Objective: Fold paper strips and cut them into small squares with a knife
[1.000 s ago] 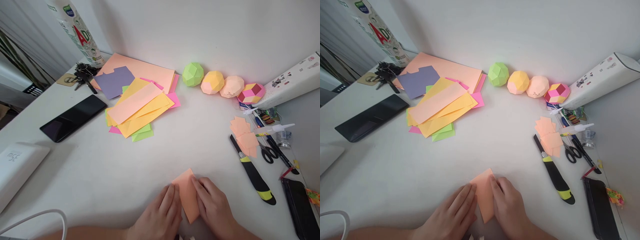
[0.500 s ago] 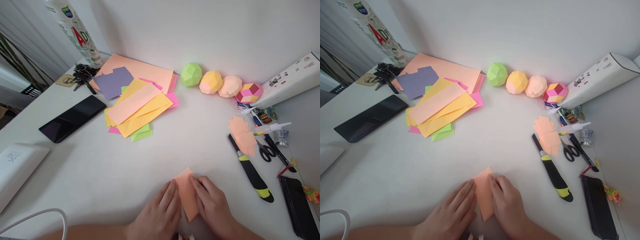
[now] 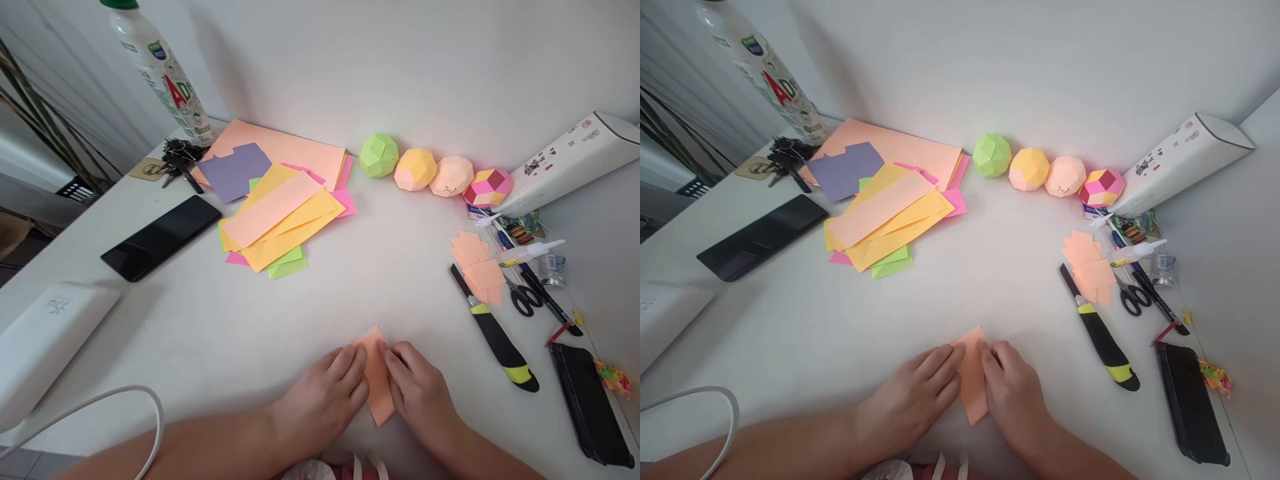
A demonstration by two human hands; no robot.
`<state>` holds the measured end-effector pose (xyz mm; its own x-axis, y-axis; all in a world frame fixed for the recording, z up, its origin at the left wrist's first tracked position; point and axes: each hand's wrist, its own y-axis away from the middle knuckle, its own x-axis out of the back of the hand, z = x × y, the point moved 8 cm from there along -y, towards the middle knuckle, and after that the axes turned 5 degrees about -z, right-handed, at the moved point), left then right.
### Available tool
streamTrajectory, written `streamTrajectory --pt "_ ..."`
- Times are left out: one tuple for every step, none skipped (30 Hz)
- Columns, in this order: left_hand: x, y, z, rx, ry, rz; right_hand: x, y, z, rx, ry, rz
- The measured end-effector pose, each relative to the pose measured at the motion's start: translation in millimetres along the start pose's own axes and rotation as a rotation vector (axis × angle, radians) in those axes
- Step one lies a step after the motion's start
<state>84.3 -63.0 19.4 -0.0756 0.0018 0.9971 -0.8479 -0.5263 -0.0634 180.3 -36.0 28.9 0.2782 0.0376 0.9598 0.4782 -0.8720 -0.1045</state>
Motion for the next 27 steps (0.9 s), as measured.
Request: streamTrajectory --pt "0.2 -2 0 -0.001 -0.016 0.005 -1 1 0 0.016 0.016 0.003" --pt "0.2 -3 1 -0.001 -0.036 0.004 -1 2 -1 0.028 0.026 0.007" --pt "-0.1 -5 1 -0.001 -0.057 -0.003 -2 3 -1 0.035 0.032 0.008" --pt "-0.6 -7 3 0.0 -0.079 -0.016 -3 4 -1 0.039 0.035 0.007" --pt "-0.9 -9 4 0.004 -0.097 -0.026 -3 5 -1 0.038 0.037 0.0" --pt "-0.7 -12 5 0.017 -0.109 -0.032 -5 5 -1 0.033 0.042 -0.01" --pt "-0.3 -14 5 0.036 -0.113 -0.031 -6 6 -1 0.028 0.051 -0.021" --pt "0.7 -15 5 0.06 -0.109 -0.02 -7 6 -1 0.022 0.065 -0.03" --pt "1.7 -17 5 0.085 -0.098 -0.005 -8 7 -2 0.018 0.081 -0.039" --pt "2.4 -18 5 0.104 -0.086 0.008 -9 7 -3 0.016 0.097 -0.042" --pt "3.0 -19 5 0.118 -0.075 0.02 -10 8 -4 0.014 0.115 -0.041" --pt "3.7 -19 6 0.127 -0.068 0.033 -10 8 -5 0.013 0.135 -0.035" --pt "4.8 -20 6 0.131 -0.067 0.047 -10 8 -7 0.015 0.155 -0.033" --pt "6.3 -20 7 0.135 -0.07 0.062 -9 7 -8 0.017 0.175 -0.035" --pt "7.8 -20 8 0.138 -0.076 0.072 -8 7 -10 0.017 0.193 -0.04" --pt "8.9 -21 8 0.14 -0.085 0.076 -8 6 -12 0.015 0.204 -0.054" --pt "9.5 -21 9 0.14 -0.093 0.071 -7 5 -13 0.012 0.205 -0.076" --pt "9.4 -22 10 0.137 -0.096 0.057 -7 5 -14 0.008 0.198 -0.1" --pt "8.9 -23 10 0.137 -0.095 0.041 -6 5 -15 0.004 0.188 -0.12" --pt "8.3 -23 10 0.142 -0.088 0.026 -6 5 -15 -0.002 0.181 -0.132" --pt "7.6 -24 10 0.149 -0.077 0.013 -5 7 -15 -0.004 0.183 -0.135" --pt "7.0 -24 9 0.156 -0.064 0.003 -5 8 -15 -0.004 0.197 -0.129" --pt "6.3 -24 8 0.164 -0.052 -0.006 -5 11 -15 -0.002 0.22 -0.117" --pt "5.7 -24 8 0.172 -0.041 -0.014 -6 13 -15 0.001 0.247 -0.102" --pt "4.9 -24 7 0.18 -0.033 -0.024 -7 16 -13 0.002 0.272 -0.09" --pt "3.8 -24 6 0.185 -0.024 -0.04 -9 19 -11 -0.001 0.291 -0.084" --pt "2.4 -24 6 0.188 -0.016 -0.06 -11 21 -8 -0.008 0.304 -0.083"
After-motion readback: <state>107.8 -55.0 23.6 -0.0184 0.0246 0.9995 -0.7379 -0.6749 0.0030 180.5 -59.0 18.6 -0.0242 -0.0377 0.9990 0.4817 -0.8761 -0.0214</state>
